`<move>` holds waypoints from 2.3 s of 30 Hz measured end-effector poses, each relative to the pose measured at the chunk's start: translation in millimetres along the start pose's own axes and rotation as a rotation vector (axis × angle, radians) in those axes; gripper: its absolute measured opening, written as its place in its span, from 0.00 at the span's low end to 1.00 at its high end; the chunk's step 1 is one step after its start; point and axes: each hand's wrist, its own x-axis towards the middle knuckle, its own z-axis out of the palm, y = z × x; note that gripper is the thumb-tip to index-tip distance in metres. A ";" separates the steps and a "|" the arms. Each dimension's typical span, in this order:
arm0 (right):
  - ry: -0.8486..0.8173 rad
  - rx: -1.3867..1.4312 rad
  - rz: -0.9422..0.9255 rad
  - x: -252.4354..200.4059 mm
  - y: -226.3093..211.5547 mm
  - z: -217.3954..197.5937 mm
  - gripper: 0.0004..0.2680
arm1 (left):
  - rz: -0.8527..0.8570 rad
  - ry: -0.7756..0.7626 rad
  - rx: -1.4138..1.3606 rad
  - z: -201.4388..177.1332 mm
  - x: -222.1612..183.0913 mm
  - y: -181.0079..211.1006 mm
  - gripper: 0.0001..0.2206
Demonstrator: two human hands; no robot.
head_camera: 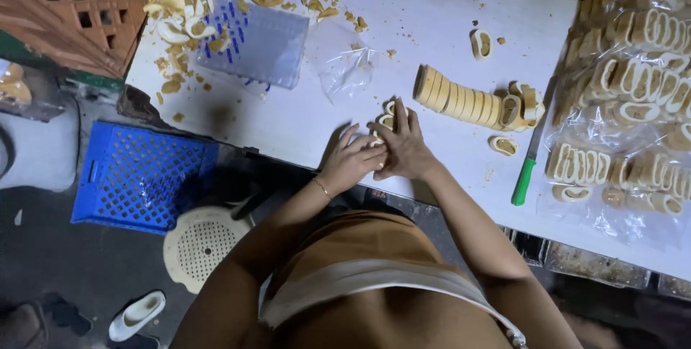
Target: The person places small pieces of bread into plastic bags by hand and with a thin metal blade, organizing them on a work table in a bakery.
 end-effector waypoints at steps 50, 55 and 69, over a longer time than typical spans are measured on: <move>0.885 0.054 -0.012 147.8 -72.3 3.6 0.25 | -0.297 0.167 0.146 -23.9 -10.1 -133.3 0.08; 0.925 -0.252 0.031 162.8 -74.7 22.3 0.13 | -0.392 0.095 0.088 -40.7 -28.0 -96.0 0.11; 0.662 -0.013 -0.034 105.0 -35.3 -2.6 0.09 | -0.359 0.169 -0.023 -71.0 -22.4 -78.2 0.12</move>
